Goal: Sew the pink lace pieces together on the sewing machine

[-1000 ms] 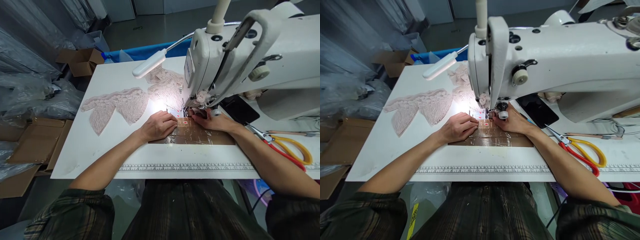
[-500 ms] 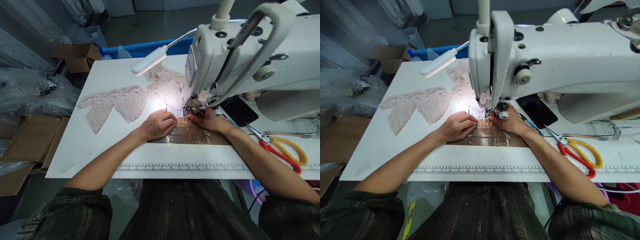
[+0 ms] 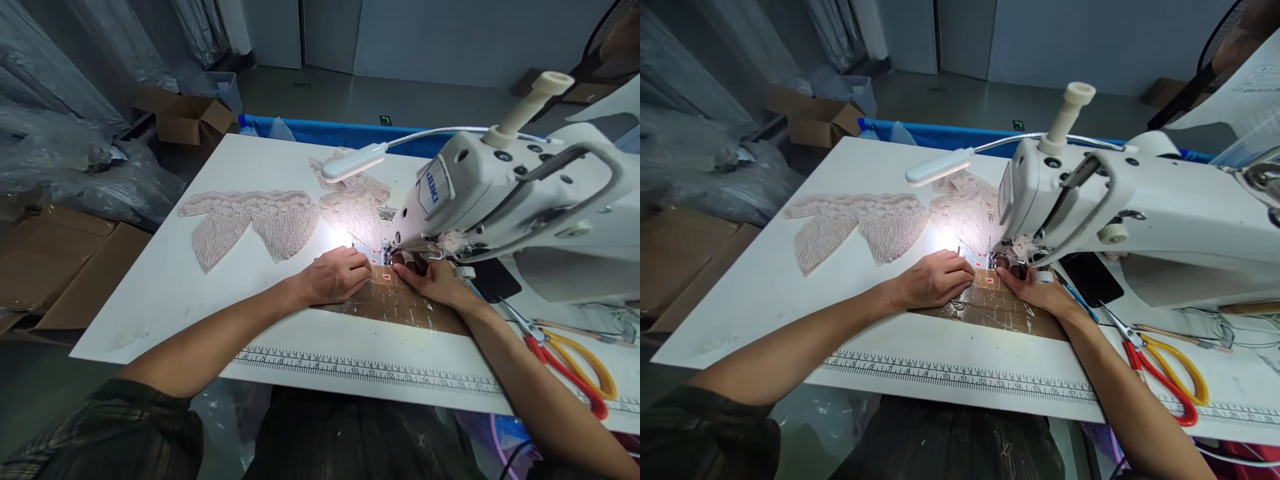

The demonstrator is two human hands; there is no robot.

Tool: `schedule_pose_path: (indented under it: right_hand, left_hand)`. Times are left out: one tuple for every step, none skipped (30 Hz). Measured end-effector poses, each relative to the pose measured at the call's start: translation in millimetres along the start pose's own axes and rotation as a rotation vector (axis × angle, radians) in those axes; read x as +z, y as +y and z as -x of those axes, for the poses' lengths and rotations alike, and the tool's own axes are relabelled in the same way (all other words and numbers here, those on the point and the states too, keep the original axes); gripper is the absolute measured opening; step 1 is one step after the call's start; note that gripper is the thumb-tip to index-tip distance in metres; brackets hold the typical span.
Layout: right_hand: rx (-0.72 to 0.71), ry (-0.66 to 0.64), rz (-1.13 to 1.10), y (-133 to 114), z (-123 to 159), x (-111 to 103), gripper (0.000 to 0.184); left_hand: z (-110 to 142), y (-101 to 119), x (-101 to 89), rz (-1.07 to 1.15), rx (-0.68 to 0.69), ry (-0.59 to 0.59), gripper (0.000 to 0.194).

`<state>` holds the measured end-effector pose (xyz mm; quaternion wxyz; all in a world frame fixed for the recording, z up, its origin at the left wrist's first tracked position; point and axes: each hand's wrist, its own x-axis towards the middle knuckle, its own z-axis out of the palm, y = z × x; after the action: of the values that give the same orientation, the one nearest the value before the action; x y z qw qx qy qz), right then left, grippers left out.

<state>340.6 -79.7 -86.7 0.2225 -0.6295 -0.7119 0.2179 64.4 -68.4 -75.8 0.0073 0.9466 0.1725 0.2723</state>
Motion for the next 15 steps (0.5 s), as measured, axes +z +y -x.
schedule_pose_path:
  right_hand:
    - [-0.002,0.006,-0.002,0.3,-0.1,0.4,0.035]
    - [-0.008,0.003,-0.002,0.2,0.0,0.5,0.036]
    - [-0.013,0.004,0.002,-0.1,0.4,0.2,0.038]
    - [-0.018,0.003,0.007,-0.6,1.1,-0.2,0.040]
    - [-0.020,0.003,0.010,-1.2,1.9,-0.8,0.042]
    - [-0.022,-0.001,0.012,-1.9,2.9,-1.3,0.043]
    - [-0.020,-0.002,0.015,-2.5,3.9,-1.7,0.044]
    - [-0.010,-0.005,0.025,-3.2,5.0,-2.1,0.045]
    - [0.013,-0.010,0.046,-3.9,5.9,-2.4,0.045]
    - [0.050,-0.020,0.075,-4.6,6.6,-2.6,0.046]
    - [0.095,-0.034,0.107,-5.4,7.2,-3.0,0.047]
    - [0.137,-0.050,0.136,-6.3,7.5,-3.4,0.048]
    - [0.170,-0.065,0.155,-7.1,7.6,-3.9,0.049]
    - [0.185,-0.077,0.161,-7.9,7.7,-4.5,0.050]
    - [0.186,-0.085,0.155,-8.7,7.9,-5.0,0.051]
  left_hand:
    - [0.3,0.1,0.0,-0.004,0.003,0.001,0.028]
    - [0.6,0.0,-0.1,-0.005,0.005,0.000,0.028]
    - [0.8,-0.1,-0.2,-0.005,0.004,-0.001,0.028]
    - [1.0,-0.4,-0.4,-0.005,0.003,-0.004,0.028]
    - [1.1,-0.8,-0.5,-0.003,0.004,-0.007,0.028]
    - [1.2,-1.3,-0.6,-0.002,0.005,-0.006,0.028]
    - [1.2,-1.8,-0.6,0.002,0.008,-0.004,0.028]
    - [1.2,-2.3,-0.5,0.007,0.012,0.002,0.028]
    - [1.3,-2.6,-0.3,0.015,0.013,0.008,0.027]
    - [1.3,-2.8,0.0,0.024,0.014,0.016,0.026]
    - [1.5,-2.7,0.4,0.034,0.018,0.021,0.025]
    - [1.7,-2.6,0.6,0.043,0.023,0.025,0.023]
    - [2.1,-2.3,0.5,0.048,0.027,0.027,0.021]
    - [2.6,-2.3,-0.1,0.043,0.023,0.031,0.020]
    - [3.2,-2.8,-1.5,0.024,0.009,0.036,0.018]
